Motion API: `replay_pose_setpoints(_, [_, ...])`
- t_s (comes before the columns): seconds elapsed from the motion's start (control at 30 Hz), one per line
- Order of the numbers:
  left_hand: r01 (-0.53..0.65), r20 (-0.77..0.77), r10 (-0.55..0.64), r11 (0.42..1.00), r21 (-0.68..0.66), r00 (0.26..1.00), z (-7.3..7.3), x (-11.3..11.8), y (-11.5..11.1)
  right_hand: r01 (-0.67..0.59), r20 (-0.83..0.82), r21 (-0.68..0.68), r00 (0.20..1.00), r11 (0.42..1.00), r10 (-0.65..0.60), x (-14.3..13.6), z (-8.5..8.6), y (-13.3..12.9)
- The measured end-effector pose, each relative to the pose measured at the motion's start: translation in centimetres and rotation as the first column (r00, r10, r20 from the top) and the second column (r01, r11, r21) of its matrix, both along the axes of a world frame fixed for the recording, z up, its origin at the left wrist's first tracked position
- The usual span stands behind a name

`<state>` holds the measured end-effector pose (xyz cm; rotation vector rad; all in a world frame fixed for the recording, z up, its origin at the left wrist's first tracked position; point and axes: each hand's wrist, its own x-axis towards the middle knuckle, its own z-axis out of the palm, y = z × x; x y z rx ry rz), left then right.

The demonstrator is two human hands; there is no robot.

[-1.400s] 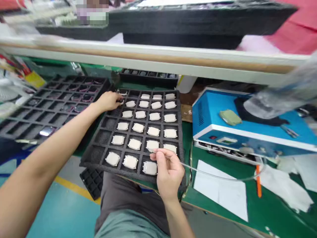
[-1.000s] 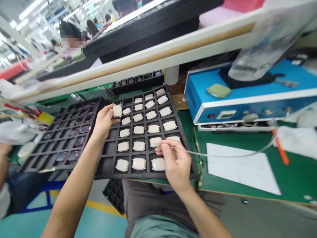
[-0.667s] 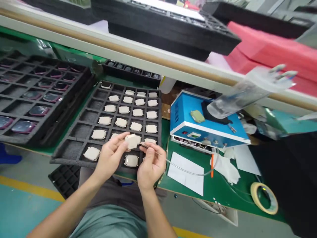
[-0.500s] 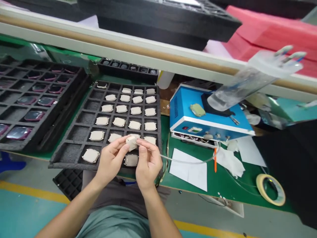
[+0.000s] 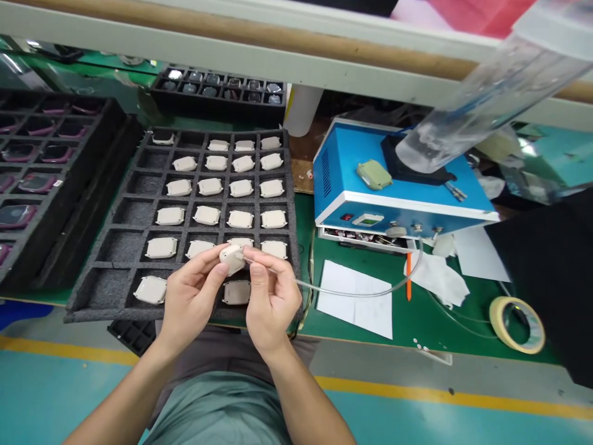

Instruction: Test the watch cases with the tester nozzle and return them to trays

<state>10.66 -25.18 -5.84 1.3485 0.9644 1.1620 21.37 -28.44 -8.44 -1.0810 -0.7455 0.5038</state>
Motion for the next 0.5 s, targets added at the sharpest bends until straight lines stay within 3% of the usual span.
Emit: replay_pose_setpoints(0.5, [-0.009,-0.038,0.007,0.999,-0.041,0.999,0.05,-0.12,-0.25,0.01,0.012,-0.052,1.0,0.999,-0.009,-0.04,0.13,-0.07])
